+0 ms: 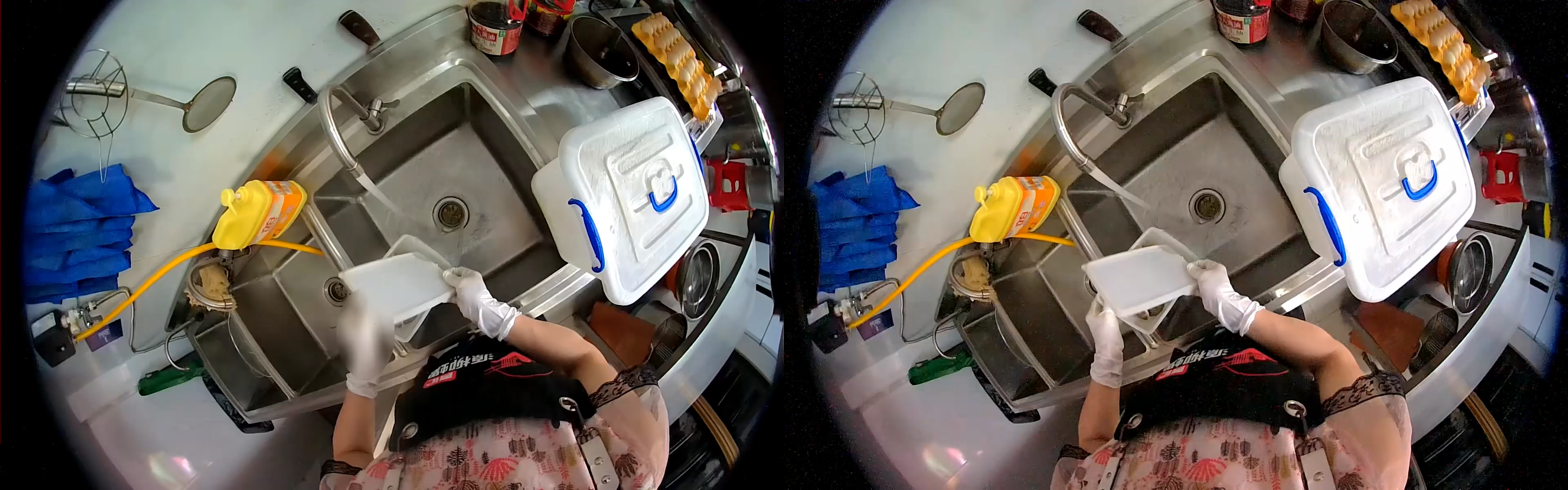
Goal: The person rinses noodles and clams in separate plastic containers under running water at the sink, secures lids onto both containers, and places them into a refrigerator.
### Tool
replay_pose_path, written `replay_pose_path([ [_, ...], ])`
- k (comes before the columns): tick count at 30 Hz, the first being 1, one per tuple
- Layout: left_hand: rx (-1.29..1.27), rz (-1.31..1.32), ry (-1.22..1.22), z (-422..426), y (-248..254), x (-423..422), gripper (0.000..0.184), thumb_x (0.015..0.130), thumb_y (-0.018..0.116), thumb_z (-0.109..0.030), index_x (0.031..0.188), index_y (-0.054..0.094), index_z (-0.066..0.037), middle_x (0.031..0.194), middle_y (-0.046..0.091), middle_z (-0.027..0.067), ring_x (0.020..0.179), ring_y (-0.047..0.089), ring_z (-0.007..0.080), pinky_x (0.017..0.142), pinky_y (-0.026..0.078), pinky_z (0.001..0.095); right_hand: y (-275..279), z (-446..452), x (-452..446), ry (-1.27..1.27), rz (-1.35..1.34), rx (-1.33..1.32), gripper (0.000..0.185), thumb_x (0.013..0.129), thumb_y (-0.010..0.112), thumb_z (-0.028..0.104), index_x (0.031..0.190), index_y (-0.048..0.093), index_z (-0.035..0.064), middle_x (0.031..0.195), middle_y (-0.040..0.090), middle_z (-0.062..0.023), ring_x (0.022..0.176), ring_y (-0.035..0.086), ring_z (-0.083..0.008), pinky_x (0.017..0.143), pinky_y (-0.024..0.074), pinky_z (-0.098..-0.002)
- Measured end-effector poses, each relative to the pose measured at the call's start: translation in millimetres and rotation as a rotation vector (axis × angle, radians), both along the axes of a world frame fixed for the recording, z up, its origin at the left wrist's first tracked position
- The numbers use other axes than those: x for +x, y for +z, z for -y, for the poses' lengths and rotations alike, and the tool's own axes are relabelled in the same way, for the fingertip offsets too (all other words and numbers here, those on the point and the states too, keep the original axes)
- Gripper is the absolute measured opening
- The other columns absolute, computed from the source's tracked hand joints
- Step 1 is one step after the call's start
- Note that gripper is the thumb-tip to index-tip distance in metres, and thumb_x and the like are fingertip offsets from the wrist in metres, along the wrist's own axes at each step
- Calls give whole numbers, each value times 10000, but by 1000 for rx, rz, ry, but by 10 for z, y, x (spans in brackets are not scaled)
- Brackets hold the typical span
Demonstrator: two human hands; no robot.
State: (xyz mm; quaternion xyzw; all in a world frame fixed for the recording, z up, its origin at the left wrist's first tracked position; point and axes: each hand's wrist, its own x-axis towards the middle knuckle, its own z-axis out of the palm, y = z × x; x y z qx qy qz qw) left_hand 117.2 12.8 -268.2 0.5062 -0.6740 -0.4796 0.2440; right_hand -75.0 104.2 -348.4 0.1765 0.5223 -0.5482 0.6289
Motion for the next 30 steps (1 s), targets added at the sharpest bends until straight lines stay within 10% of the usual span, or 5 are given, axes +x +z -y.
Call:
replay_pose_path([
  [2, 390, -55, 451, 52, 212, -260, 233, 860, 584, -27, 1083, 584, 44, 977, 631, 61, 845, 576, 101, 706, 475, 255, -8, 21, 0, -40, 20, 27, 131, 892, 566, 149, 948, 574, 31, 774, 600, -44, 618, 580, -156, 553, 500, -288],
  [9, 409, 109, 351, 205, 298, -321, 288, 870, 593, -80, 1129, 578, 46, 1021, 624, 76, 917, 571, 143, 819, 449, 262, -240, 1, 71, -17, 191, 76, 163, 904, 556, 179, 995, 576, 46, 884, 616, -67, 717, 601, -179, 591, 512, -308],
  [18, 344, 192, 260, 343, 227, -273, 283, 849, 602, -73, 1104, 571, 45, 806, 612, 27, 641, 532, 78, 566, 434, 221, -305, 13, 156, -56, 252, 93, 189, 909, 538, 175, 1024, 566, 28, 925, 611, -85, 758, 597, -192, 609, 504, -333],
  [20, 323, 280, 203, 388, 235, -270, 294, 819, 650, -113, 1058, 610, 53, 906, 657, 91, 797, 599, 157, 729, 478, 286, -377, -6, 176, -68, 279, 99, 189, 910, 534, 175, 1021, 563, 25, 926, 607, -87, 753, 594, -192, 598, 500, -327],
  [30, 80, 615, 76, 381, 641, -547, 459, 742, 701, -300, 1042, 633, 40, 919, 661, 193, 845, 641, 286, 775, 479, 350, -570, -104, 271, -20, 502, 47, 170, 927, 514, 191, 998, 531, 38, 850, 585, -62, 654, 544, -158, 461, 408, -261],
])
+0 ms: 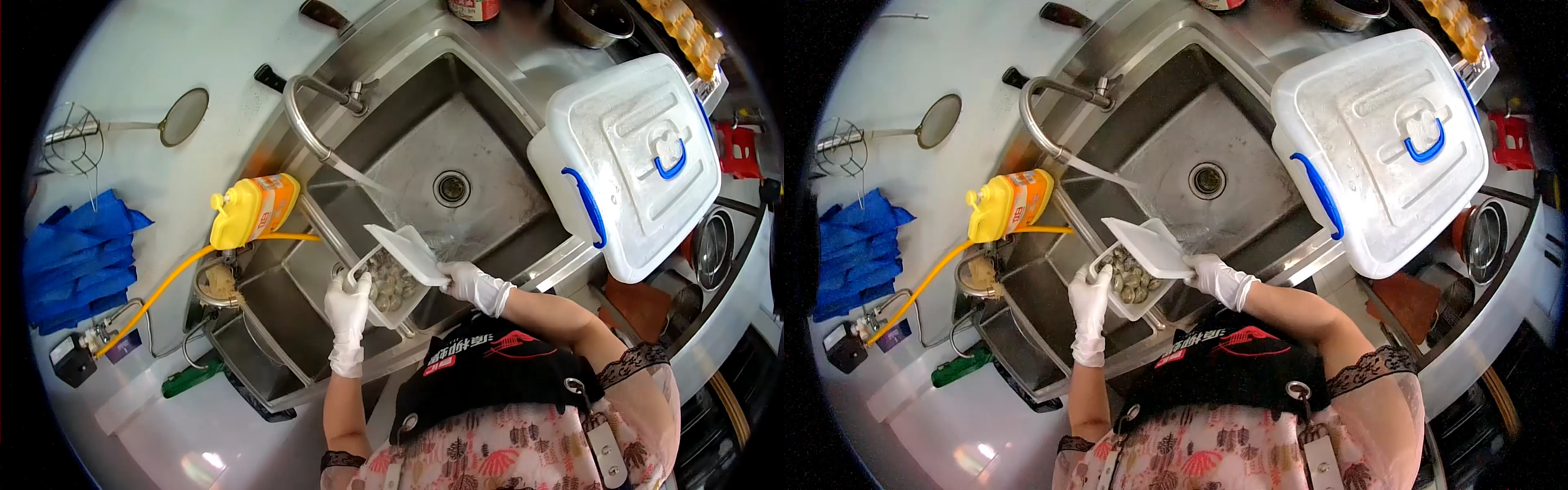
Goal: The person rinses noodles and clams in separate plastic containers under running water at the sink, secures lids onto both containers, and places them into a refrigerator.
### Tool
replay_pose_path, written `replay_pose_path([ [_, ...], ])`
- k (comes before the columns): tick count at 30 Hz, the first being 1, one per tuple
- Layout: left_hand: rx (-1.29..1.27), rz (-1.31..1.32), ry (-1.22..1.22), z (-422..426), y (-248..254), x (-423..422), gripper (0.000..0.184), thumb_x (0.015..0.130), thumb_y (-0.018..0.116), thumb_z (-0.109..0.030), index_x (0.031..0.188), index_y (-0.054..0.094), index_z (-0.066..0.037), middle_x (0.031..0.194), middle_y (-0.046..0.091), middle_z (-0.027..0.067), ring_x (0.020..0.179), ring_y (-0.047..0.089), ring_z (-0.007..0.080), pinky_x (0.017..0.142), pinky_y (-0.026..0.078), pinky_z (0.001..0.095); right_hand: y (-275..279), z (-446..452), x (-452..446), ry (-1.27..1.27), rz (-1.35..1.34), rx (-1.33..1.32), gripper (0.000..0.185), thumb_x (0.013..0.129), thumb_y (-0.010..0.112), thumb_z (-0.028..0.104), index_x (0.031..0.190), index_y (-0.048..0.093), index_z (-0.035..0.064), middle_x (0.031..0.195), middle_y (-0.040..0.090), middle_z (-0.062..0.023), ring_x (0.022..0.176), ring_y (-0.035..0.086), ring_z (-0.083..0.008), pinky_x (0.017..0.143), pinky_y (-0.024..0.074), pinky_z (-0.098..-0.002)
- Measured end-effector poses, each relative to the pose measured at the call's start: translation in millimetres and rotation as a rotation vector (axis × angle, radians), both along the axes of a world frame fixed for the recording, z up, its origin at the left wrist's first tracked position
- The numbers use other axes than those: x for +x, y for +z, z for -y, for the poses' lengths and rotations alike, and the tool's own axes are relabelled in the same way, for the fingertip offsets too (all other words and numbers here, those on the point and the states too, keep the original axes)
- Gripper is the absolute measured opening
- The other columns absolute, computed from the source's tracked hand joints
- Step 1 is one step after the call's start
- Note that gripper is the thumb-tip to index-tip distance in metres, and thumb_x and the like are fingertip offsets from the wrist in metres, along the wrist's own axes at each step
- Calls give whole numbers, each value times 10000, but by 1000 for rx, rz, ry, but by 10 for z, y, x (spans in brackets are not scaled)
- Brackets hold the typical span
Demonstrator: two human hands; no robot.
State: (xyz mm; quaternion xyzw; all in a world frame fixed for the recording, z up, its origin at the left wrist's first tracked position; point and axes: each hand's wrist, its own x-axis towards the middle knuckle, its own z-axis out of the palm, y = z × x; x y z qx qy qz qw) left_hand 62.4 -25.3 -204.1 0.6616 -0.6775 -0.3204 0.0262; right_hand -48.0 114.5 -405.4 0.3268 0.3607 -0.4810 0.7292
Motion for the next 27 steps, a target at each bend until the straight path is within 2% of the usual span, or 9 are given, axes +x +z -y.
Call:
replay_pose_path([
  [1, -2, 1, 8, -2, -29, 27, 459, 742, 701, -300, 1042, 633, 40, 919, 661, 193, 845, 641, 286, 775, 479, 350, -37, -5, 11, -26, 56, -27, 206, 929, 510, 194, 1054, 523, 30, 887, 610, -67, 693, 575, -159, 466, 402, -257],
  [3, -142, 90, -56, -7, -119, 90, 516, 723, 708, -329, 1057, 620, 55, 971, 644, 226, 910, 630, 327, 819, 476, 370, -102, -9, 38, 5, 56, -32, 198, 930, 510, 200, 1042, 532, 38, 887, 609, -64, 699, 572, -152, 460, 406, -257],
  [6, -122, 120, -28, -22, -38, 27, 570, 705, 716, -358, 1066, 608, 70, 1017, 623, 253, 959, 610, 360, 854, 469, 387, -139, -9, 43, -8, 103, 0, 184, 932, 507, 205, 1020, 543, 48, 892, 613, -61, 698, 573, -150, 459, 407, -253],
  [8, -138, 143, -41, -30, 21, -27, 572, 702, 717, -356, 1064, 608, 73, 1018, 622, 253, 956, 610, 363, 856, 470, 387, -149, -28, 28, -17, 124, -63, 177, 904, 532, 160, 1032, 546, 38, 869, 609, -55, 697, 572, -156, 465, 422, -251],
  [15, -237, 237, -180, -8, 63, -162, 593, 704, 714, -365, 1063, 604, 93, 1013, 626, 263, 964, 615, 352, 857, 474, 373, -25, -11, -49, -71, 181, -19, 145, 927, 506, 170, 978, 545, 41, 773, 558, -40, 603, 512, -135, 410, 381, -232],
  [19, -249, 268, -187, -17, 93, -280, 589, 694, 715, -383, 1043, 617, 82, 1003, 629, 253, 950, 618, 355, 840, 483, 373, -13, 31, -66, -96, 242, 21, 139, 933, 497, 173, 953, 546, 45, 722, 540, -32, 557, 495, -126, 386, 370, -221],
  [21, -318, 271, -209, -18, 66, -305, 573, 675, 717, -382, 1017, 626, 69, 923, 627, 213, 876, 625, 348, 800, 498, 389, 1, 59, -87, -106, 287, 43, 136, 934, 496, 173, 944, 547, 47, 698, 537, -28, 539, 495, -123, 377, 371, -216],
  [27, -335, 258, -244, 1, 29, -335, 566, 668, 717, -383, 1009, 635, 62, 901, 630, 212, 859, 625, 355, 783, 502, 397, 70, 77, -125, -139, 278, 69, 124, 938, 474, 148, 967, 531, 42, 670, 531, -33, 512, 504, -123, 362, 372, -212],
])
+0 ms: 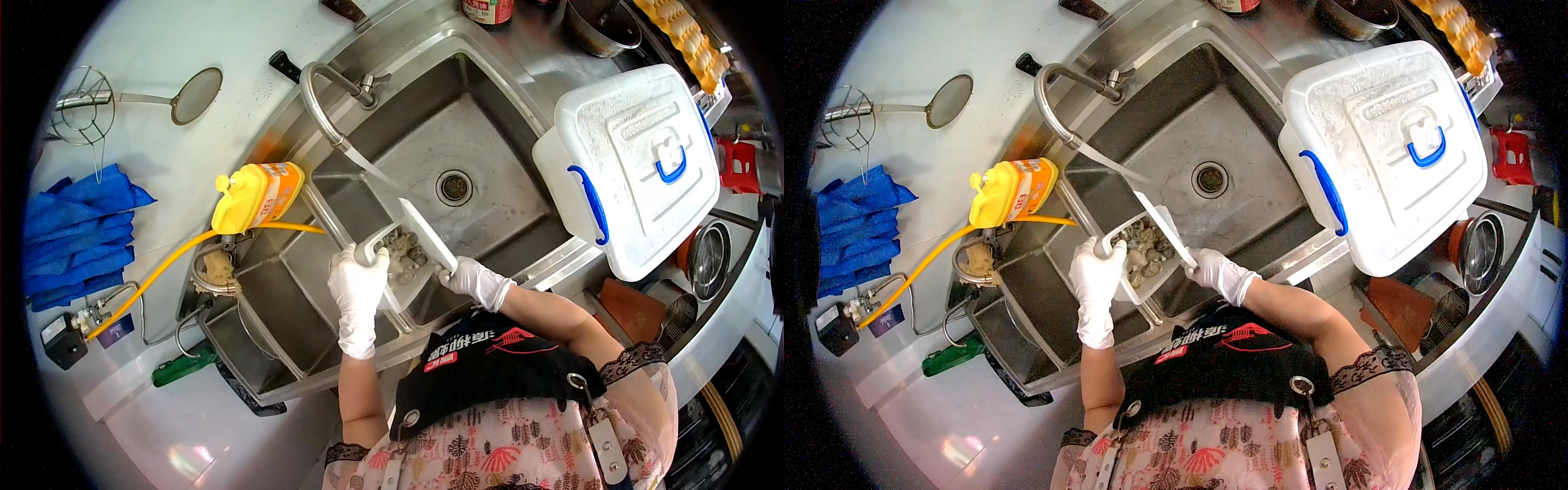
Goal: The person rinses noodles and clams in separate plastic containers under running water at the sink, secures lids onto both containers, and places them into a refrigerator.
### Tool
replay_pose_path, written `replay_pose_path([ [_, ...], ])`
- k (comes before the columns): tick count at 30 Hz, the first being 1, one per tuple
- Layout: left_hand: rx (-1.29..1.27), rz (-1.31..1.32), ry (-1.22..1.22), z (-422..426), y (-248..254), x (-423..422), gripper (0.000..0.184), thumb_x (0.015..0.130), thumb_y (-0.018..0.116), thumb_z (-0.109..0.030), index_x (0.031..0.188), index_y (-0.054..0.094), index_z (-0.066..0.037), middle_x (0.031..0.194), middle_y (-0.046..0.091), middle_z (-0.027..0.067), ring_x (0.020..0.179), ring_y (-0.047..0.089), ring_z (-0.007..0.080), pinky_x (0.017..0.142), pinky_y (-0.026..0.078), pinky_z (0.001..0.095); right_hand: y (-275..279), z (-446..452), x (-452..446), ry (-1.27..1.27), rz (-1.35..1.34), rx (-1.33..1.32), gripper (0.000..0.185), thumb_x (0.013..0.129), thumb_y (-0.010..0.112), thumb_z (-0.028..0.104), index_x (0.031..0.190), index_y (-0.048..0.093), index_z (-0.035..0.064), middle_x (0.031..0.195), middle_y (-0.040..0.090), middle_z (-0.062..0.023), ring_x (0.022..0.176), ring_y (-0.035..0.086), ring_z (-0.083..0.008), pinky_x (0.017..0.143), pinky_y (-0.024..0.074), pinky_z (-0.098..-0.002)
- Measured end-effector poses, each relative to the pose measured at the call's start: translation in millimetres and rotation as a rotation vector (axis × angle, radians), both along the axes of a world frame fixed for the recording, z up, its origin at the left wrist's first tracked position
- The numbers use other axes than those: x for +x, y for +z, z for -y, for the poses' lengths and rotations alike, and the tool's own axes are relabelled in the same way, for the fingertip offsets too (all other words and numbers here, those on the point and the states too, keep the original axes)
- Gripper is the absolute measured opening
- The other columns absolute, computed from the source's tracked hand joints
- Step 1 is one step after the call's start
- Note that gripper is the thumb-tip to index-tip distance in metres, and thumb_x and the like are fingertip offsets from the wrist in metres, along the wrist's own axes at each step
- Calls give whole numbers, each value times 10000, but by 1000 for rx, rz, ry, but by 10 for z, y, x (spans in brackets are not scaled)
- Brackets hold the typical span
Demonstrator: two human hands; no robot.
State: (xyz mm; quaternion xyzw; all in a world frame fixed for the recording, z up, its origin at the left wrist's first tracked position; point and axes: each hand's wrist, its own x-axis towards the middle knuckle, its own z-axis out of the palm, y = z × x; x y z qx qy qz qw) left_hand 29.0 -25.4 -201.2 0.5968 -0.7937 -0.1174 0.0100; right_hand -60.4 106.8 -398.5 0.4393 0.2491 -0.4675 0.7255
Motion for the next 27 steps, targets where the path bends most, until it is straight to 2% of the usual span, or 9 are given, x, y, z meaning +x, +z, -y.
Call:
replay_pose_path([
  [4, 15, 10, 1, -11, 43, -61, 567, 663, 717, -384, 1006, 637, 62, 898, 630, 212, 859, 624, 358, 785, 502, 399, -70, -4, -1, -33, 72, -11, 129, 932, 449, 109, 994, 521, 21, 666, 525, -40, 484, 482, -121, 360, 367, -211],
  [6, 5, 62, -21, -10, 42, -85, 565, 677, 724, -387, 1025, 634, 49, 972, 636, 216, 895, 630, 346, 797, 498, 382, -144, -13, 20, -41, 118, -18, 137, 930, 440, 99, 1002, 519, 13, 668, 524, -45, 477, 473, -120, 360, 365, -211],
  [12, -10, 35, -51, 7, 14, -110, 577, 661, 709, -381, 1022, 630, 62, 921, 620, 214, 850, 623, 359, 774, 503, 407, -276, -32, 72, -91, 174, 14, 170, 924, 416, 89, 1021, 522, -2, 680, 525, -93, 463, 454, -135, 360, 362, -222],
  [18, -24, 70, -86, -10, 57, -176, 568, 664, 703, -380, 1022, 628, 55, 918, 612, 206, 834, 621, 367, 755, 507, 417, -397, -1, 125, -81, 204, 67, 173, 914, 408, 78, 1010, 529, 1, 711, 542, -110, 489, 489, -172, 367, 377, -227],
  [21, -24, 91, -86, -13, 56, -192, 562, 668, 699, -382, 1016, 630, 54, 930, 613, 209, 840, 621, 372, 749, 511, 415, -406, -32, 138, -166, 256, 56, 175, 914, 409, 79, 1004, 533, -6, 733, 548, -111, 521, 514, -179, 367, 382, -228],
  [24, -18, 76, -81, -20, 64, -192, 563, 672, 696, -387, 1018, 629, 53, 935, 616, 218, 856, 624, 363, 754, 512, 408, -469, -60, 160, -191, 272, 18, 180, 918, 419, 96, 1002, 533, -15, 754, 553, -110, 570, 533, -182, 409, 405, -234],
  [26, -22, 50, -77, -5, 38, -136, 552, 674, 708, -378, 1016, 633, 48, 942, 622, 221, 860, 628, 359, 765, 508, 393, -408, -64, 144, -152, 164, -217, 176, 920, 444, 108, 1017, 537, -7, 787, 565, -104, 623, 550, -181, 461, 426, -247],
  [27, -28, 20, -69, 17, 20, -96, 540, 675, 721, -369, 1014, 637, 43, 949, 629, 223, 865, 632, 356, 775, 503, 377, -346, -100, 178, 9, -243, -225, 169, 922, 454, 111, 1014, 544, 1, 790, 570, -95, 646, 555, -179, 483, 432, -254],
])
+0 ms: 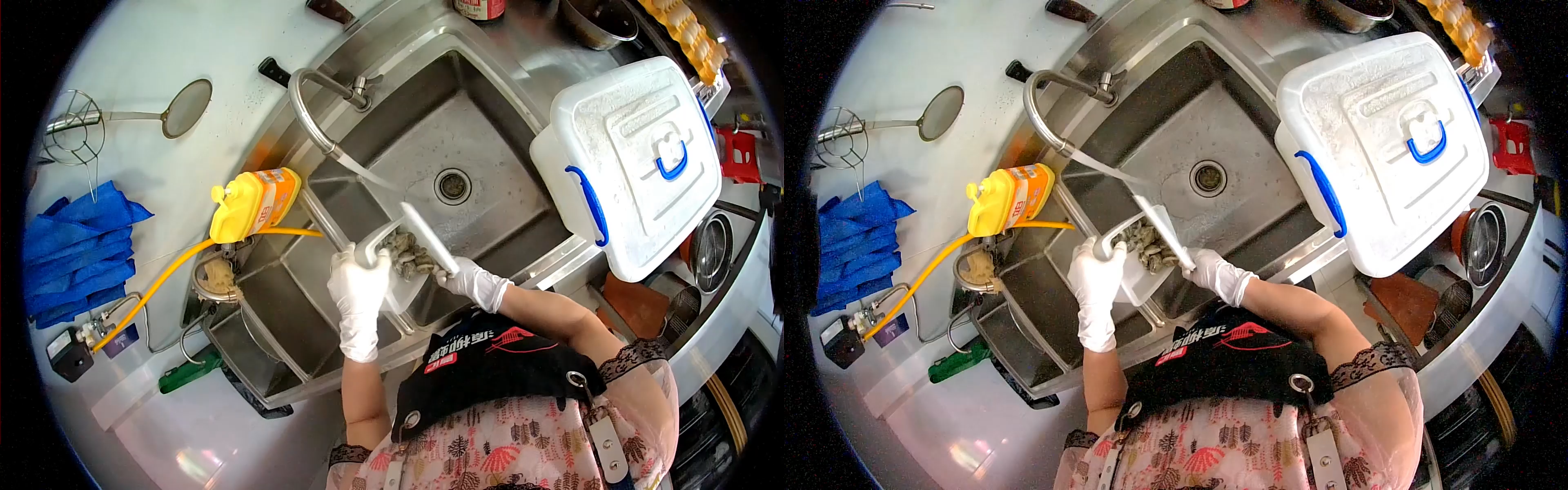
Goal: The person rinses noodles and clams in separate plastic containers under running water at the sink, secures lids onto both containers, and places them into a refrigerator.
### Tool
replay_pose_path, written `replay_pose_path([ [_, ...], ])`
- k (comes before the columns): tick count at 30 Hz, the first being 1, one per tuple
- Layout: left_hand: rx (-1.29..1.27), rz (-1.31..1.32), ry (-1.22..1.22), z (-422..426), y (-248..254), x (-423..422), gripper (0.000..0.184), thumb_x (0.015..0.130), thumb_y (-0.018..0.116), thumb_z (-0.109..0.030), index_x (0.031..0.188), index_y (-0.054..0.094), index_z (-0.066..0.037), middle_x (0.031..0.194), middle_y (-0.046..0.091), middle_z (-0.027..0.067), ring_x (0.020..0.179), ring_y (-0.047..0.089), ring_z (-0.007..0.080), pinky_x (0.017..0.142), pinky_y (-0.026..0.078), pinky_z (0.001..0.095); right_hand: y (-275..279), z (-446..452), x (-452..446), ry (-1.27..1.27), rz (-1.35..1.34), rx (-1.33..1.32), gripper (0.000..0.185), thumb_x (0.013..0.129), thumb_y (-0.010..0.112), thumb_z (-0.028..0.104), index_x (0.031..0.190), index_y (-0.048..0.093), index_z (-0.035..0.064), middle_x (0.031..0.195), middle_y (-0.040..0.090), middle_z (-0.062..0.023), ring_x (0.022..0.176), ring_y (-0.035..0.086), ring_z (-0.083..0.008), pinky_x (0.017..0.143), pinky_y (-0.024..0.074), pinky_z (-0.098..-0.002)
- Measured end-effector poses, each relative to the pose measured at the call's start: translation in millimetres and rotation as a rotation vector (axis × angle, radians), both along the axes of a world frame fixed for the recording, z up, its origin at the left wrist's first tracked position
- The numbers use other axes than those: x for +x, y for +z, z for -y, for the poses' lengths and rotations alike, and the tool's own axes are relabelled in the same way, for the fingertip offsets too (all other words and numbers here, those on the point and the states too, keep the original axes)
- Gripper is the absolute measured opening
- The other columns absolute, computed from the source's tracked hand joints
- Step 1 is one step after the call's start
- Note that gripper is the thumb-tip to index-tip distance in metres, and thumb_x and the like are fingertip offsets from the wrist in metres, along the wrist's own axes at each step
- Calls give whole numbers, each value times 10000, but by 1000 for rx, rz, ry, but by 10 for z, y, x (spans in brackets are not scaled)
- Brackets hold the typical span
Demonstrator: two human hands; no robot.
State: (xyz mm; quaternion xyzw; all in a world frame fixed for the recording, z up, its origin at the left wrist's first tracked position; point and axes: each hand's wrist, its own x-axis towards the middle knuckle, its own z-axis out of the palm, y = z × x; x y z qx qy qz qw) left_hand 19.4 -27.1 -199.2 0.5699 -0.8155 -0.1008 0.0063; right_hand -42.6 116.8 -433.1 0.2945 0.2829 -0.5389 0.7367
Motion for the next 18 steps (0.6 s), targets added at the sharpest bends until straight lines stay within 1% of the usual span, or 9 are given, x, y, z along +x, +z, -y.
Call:
replay_pose_path([
  [3, 240, -262, 148, 194, -389, 490, 473, 763, 676, -309, 1024, 609, 79, 985, 634, 196, 873, 641, 296, 790, 501, 367, 396, 169, -141, -72, -174, 143, 147, 927, 486, 137, 979, 572, 30, 758, 582, -73, 607, 561, -172, 464, 430, -267],
  [5, 487, -443, 268, 197, -658, 744, 348, 843, 610, -208, 1056, 605, 67, 1021, 643, 167, 888, 641, 242, 804, 507, 342, 757, 239, -366, 159, -616, 197, 131, 920, 515, 146, 931, 577, 32, 698, 572, -58, 515, 534, -155, 417, 408, -262],
  [7, 763, -1005, 557, 123, -928, 955, 276, 889, 533, -113, 1112, 585, 41, 1043, 641, 128, 907, 631, 229, 807, 524, 345, 1038, 348, -525, 147, -787, 164, 139, 905, 541, 135, 927, 595, 9, 707, 588, -38, 491, 520, -123, 437, 444, -276],
  [9, 977, -1292, 721, 0, -944, 885, 330, 892, 500, -86, 1204, 534, 17, 1063, 630, 131, 915, 629, 228, 772, 546, 334, 1207, 428, -640, 142, -1069, -5, 110, 904, 544, 113, 921, 565, 6, 694, 576, -51, 491, 492, -101, 414, 399, -240],
  [10, 1049, -1424, 720, -80, -1040, 931, 344, 886, 497, -83, 1211, 526, 24, 1066, 625, 142, 907, 631, 234, 758, 548, 337, 1239, 439, -689, 99, -1112, -88, 110, 904, 544, 110, 924, 594, 14, 731, 571, -5, 610, 502, -62, 547, 429, -212],
  [11, 1119, -1559, 714, -153, -1090, 972, 357, 880, 494, -80, 1218, 517, 32, 1069, 620, 152, 900, 632, 240, 744, 549, 340, 1356, 459, -777, 107, -1128, -101, 110, 904, 544, 110, 924, 594, 14, 731, 571, -5, 610, 502, -62, 547, 429, -212],
  [14, 1014, -1275, 586, -151, -928, 737, 371, 876, 484, -100, 1201, 482, 79, 1123, 587, 155, 1017, 587, 258, 885, 477, 371, 1779, 465, -1164, 7, -1508, -248, 126, 915, 529, 126, 880, 603, 30, 741, 563, 35, 686, 487, -42, 636, 418, -207],
  [15, 1048, -1556, 684, -151, -1220, 843, 368, 882, 480, -101, 1199, 469, 86, 1155, 566, 153, 1099, 542, 241, 958, 423, 366, 1870, 460, -1336, 13, -1541, -215, 137, 919, 522, 132, 859, 605, 40, 739, 561, 44, 690, 486, -40, 646, 417, -210],
  [18, 1014, -1659, 634, -66, -1187, 645, 341, 886, 498, -143, 1182, 501, 27, 1122, 579, 129, 1047, 557, 253, 956, 417, 381, 1965, 510, -1796, 58, -1314, -28, 158, 913, 518, 142, 841, 624, 49, 746, 577, 35, 681, 487, -52, 642, 413, -212],
])
